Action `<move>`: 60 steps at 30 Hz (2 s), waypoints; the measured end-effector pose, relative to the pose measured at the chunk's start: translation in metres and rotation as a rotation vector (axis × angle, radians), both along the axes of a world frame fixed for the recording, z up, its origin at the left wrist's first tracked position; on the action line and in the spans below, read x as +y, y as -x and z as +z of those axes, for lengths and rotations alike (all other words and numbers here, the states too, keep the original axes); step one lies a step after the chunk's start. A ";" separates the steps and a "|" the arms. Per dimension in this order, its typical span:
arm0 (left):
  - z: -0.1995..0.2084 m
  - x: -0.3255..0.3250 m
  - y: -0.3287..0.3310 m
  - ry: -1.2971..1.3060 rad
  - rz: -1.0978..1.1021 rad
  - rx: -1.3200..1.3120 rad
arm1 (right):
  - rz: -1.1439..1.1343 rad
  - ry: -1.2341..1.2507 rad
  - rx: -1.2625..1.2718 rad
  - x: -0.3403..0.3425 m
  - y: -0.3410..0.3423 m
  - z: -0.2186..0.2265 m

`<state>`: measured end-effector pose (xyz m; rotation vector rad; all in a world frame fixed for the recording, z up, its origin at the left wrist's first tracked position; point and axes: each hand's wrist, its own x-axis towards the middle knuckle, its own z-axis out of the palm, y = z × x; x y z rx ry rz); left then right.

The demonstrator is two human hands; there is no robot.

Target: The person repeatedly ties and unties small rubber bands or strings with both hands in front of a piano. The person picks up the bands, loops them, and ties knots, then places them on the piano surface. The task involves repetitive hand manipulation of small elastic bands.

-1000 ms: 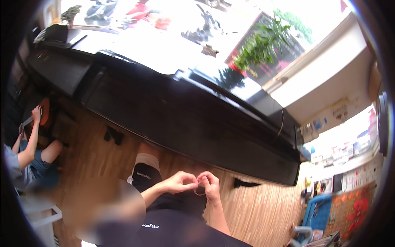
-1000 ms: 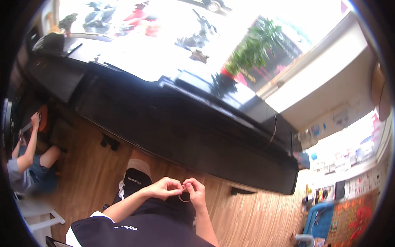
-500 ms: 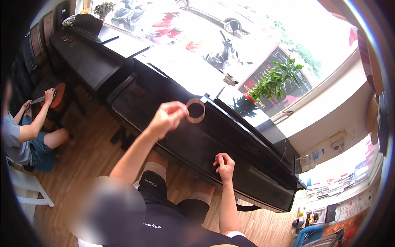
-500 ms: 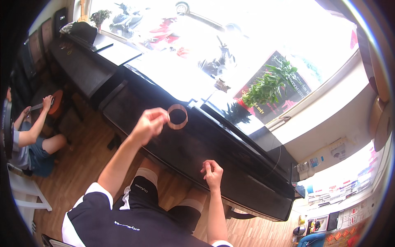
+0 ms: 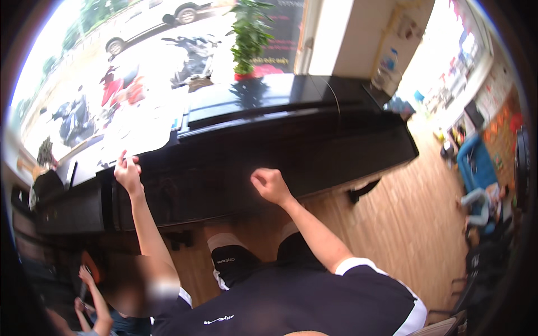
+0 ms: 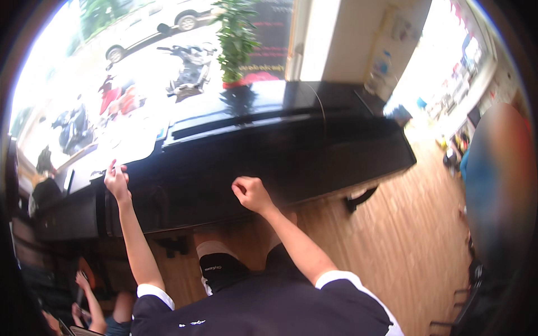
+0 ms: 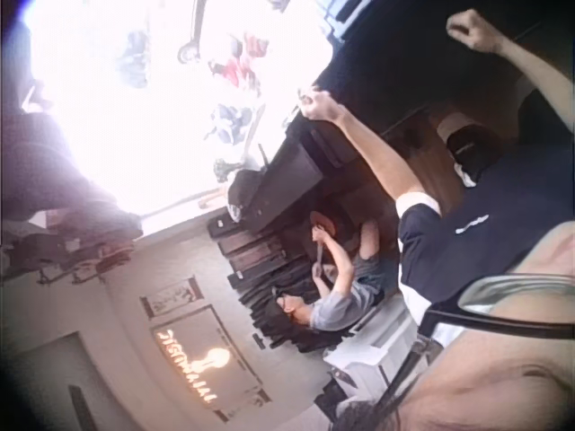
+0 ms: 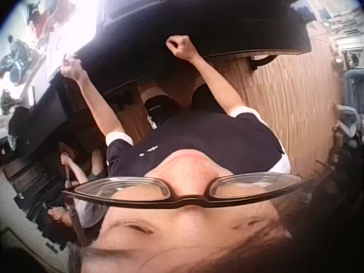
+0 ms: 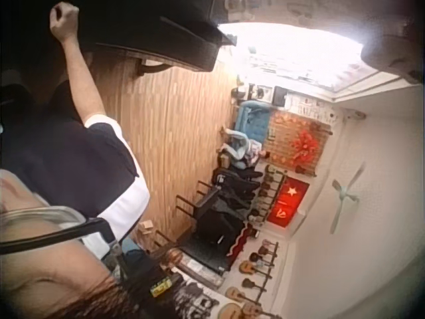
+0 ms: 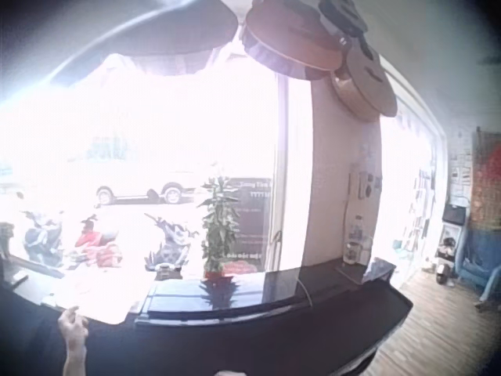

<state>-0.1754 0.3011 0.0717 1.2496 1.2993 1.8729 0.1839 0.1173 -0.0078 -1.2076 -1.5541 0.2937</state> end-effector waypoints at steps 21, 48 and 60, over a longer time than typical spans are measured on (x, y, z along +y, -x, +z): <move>-0.080 -0.094 -0.142 -0.112 -0.208 0.809 | -0.852 -0.070 0.218 -0.017 -0.200 0.007; -0.071 -0.103 -0.146 -0.058 -0.152 0.772 | -0.333 -0.089 0.427 -0.006 -0.178 -0.008; -0.065 -0.110 -0.206 -0.067 -0.234 0.725 | -0.342 -0.102 0.804 -0.005 -0.183 -0.008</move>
